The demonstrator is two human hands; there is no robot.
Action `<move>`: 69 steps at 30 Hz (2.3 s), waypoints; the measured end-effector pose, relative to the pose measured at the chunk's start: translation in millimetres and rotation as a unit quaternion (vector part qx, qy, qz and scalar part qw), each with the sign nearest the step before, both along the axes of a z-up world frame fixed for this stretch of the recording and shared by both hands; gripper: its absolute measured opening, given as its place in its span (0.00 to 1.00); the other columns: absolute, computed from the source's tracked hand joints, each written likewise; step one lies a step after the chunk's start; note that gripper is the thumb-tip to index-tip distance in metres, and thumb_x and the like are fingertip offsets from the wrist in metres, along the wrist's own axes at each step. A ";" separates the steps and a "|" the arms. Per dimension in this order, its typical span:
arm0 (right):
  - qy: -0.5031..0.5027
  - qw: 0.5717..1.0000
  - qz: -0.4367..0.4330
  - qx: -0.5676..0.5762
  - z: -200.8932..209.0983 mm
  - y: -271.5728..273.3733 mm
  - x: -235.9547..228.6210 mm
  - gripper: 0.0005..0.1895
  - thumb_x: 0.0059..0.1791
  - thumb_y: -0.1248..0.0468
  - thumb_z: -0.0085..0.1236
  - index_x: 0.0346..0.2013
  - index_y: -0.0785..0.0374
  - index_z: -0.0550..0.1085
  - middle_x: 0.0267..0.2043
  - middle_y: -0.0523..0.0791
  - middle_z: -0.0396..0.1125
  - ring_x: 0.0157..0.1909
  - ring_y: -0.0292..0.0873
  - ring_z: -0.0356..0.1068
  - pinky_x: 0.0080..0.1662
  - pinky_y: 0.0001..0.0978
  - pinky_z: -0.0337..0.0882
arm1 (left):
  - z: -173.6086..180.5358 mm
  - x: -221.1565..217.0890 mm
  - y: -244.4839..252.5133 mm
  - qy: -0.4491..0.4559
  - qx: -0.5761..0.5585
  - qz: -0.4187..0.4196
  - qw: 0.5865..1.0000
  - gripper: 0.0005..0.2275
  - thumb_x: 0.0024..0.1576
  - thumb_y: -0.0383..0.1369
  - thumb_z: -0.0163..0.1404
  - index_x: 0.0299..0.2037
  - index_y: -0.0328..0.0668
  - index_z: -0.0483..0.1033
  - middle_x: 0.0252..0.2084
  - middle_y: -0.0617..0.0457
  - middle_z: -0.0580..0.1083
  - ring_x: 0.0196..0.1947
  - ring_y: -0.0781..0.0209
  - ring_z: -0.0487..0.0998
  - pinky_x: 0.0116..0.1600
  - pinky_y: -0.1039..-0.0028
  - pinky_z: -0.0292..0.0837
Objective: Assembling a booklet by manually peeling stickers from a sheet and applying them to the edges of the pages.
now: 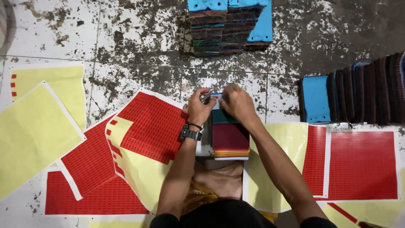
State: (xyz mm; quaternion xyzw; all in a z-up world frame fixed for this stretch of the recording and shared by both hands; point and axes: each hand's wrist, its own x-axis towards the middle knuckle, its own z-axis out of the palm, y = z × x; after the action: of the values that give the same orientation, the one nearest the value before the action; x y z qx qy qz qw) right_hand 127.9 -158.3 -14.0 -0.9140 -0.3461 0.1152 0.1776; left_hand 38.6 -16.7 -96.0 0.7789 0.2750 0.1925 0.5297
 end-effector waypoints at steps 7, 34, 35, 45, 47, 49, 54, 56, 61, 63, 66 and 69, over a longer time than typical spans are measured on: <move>-0.229 0.963 0.131 0.051 -43.3 -19.8 24.2 0.04 0.46 0.60 0.66 0.32 0.49 0.77 0.33 0.37 0.68 0.38 0.44 0.73 0.40 0.41 0.76 | 39.3 -10.7 3.2 0.054 0.021 0.009 0.998 0.19 0.48 0.37 0.60 0.51 0.61 0.75 0.50 0.61 0.76 0.56 0.52 0.76 0.59 0.49 0.62; 0.204 0.961 0.042 0.180 10.3 -9.5 8.8 0.05 0.50 0.65 0.61 0.38 0.59 0.83 0.31 0.49 0.77 0.36 0.52 0.78 0.41 0.43 0.74 | 57.5 -32.4 14.6 -0.063 0.106 -0.027 0.992 0.17 0.48 0.27 0.55 0.48 0.49 0.76 0.45 0.55 0.75 0.48 0.49 0.78 0.58 0.60 0.67; 0.200 0.964 0.042 0.168 8.1 -8.5 8.2 0.05 0.50 0.65 0.61 0.37 0.58 0.83 0.30 0.49 0.77 0.37 0.53 0.78 0.41 0.44 0.74 | 50.2 -30.5 15.1 -0.059 0.085 -0.033 0.994 0.15 0.47 0.28 0.57 0.46 0.49 0.77 0.42 0.54 0.76 0.46 0.49 0.79 0.56 0.61 0.68; 0.128 0.990 0.023 0.058 -10.2 5.1 9.1 0.06 0.49 0.61 0.60 0.34 0.56 0.82 0.31 0.49 0.77 0.37 0.55 0.78 0.41 0.47 0.77 | 20.3 -0.1 5.9 0.023 0.002 -0.045 0.999 0.11 0.48 0.37 0.61 0.41 0.55 0.79 0.36 0.59 0.79 0.42 0.54 0.81 0.51 0.62 0.75; 0.110 0.993 0.018 0.029 -5.1 5.8 5.9 0.05 0.47 0.60 0.62 0.34 0.55 0.82 0.31 0.49 0.77 0.38 0.55 0.78 0.41 0.49 0.77 | 21.2 0.5 5.1 0.046 -0.008 -0.042 0.998 0.11 0.48 0.38 0.60 0.41 0.58 0.78 0.36 0.61 0.79 0.43 0.56 0.81 0.51 0.63 0.75; 0.095 0.995 0.014 0.000 -8.5 3.7 6.4 0.06 0.45 0.59 0.64 0.33 0.54 0.82 0.32 0.48 0.77 0.39 0.56 0.78 0.41 0.50 0.77 | 23.0 -0.8 5.3 0.070 -0.016 -0.037 0.997 0.10 0.49 0.40 0.60 0.40 0.60 0.78 0.36 0.64 0.78 0.43 0.58 0.81 0.50 0.63 0.74; -0.121 0.989 0.081 0.008 -41.9 -10.9 31.7 0.11 0.40 0.57 0.71 0.35 0.45 0.78 0.35 0.36 0.66 0.45 0.46 0.73 0.47 0.46 0.77 | 25.6 1.9 7.3 0.076 -0.019 -0.041 0.996 0.12 0.49 0.40 0.60 0.43 0.59 0.76 0.39 0.61 0.79 0.45 0.53 0.81 0.51 0.58 0.74; -0.183 0.976 0.104 0.061 -37.1 -16.0 23.3 0.08 0.41 0.59 0.71 0.31 0.46 0.79 0.31 0.38 0.67 0.39 0.46 0.73 0.41 0.43 0.75 | 26.8 -2.4 7.8 0.028 -0.016 -0.030 0.999 0.13 0.48 0.36 0.60 0.44 0.56 0.77 0.40 0.57 0.79 0.44 0.52 0.81 0.50 0.60 0.76; -0.319 0.924 0.148 0.151 -25.1 -19.2 15.2 0.07 0.46 0.58 0.69 0.25 0.48 0.78 0.31 0.35 0.70 0.38 0.40 0.72 0.40 0.34 0.71 | 95.5 -28.6 6.0 -0.065 -0.107 0.026 0.992 0.11 0.52 0.27 0.57 0.45 0.43 0.78 0.40 0.45 0.79 0.41 0.53 0.81 0.48 0.69 0.78; -0.328 0.914 0.171 0.165 -33.8 -22.7 15.5 0.08 0.49 0.59 0.65 0.26 0.51 0.75 0.33 0.38 0.66 0.38 0.44 0.68 0.39 0.38 0.70 | 122.9 -38.5 5.4 -0.093 -0.153 0.043 0.983 0.09 0.54 0.25 0.55 0.45 0.38 0.78 0.41 0.41 0.78 0.41 0.53 0.81 0.48 0.68 0.79; -0.151 0.958 0.203 0.132 -20.8 -37.2 5.1 0.09 0.38 0.65 0.70 0.27 0.58 0.75 0.32 0.43 0.68 0.42 0.50 0.73 0.38 0.41 0.75 | 60.7 -21.8 14.5 -0.132 -0.203 0.049 0.969 0.09 0.56 0.26 0.53 0.46 0.40 0.78 0.42 0.44 0.77 0.42 0.59 0.79 0.46 0.70 0.78; 0.137 0.966 0.143 0.165 61.6 -24.6 -11.5 0.12 0.41 0.61 0.69 0.34 0.62 0.78 0.30 0.52 0.72 0.38 0.59 0.74 0.42 0.52 0.74 | 59.5 -17.9 13.2 -0.189 -0.374 0.009 0.908 0.10 0.58 0.25 0.48 0.49 0.32 0.74 0.43 0.43 0.75 0.39 0.60 0.82 0.44 0.74 0.83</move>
State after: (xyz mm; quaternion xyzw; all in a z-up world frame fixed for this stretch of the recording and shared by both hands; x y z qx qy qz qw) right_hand 116.4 -182.9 47.6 -0.7886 -0.4596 0.2052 0.3533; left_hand 20.7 -3.5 -36.5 0.4703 0.2288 0.2243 0.8223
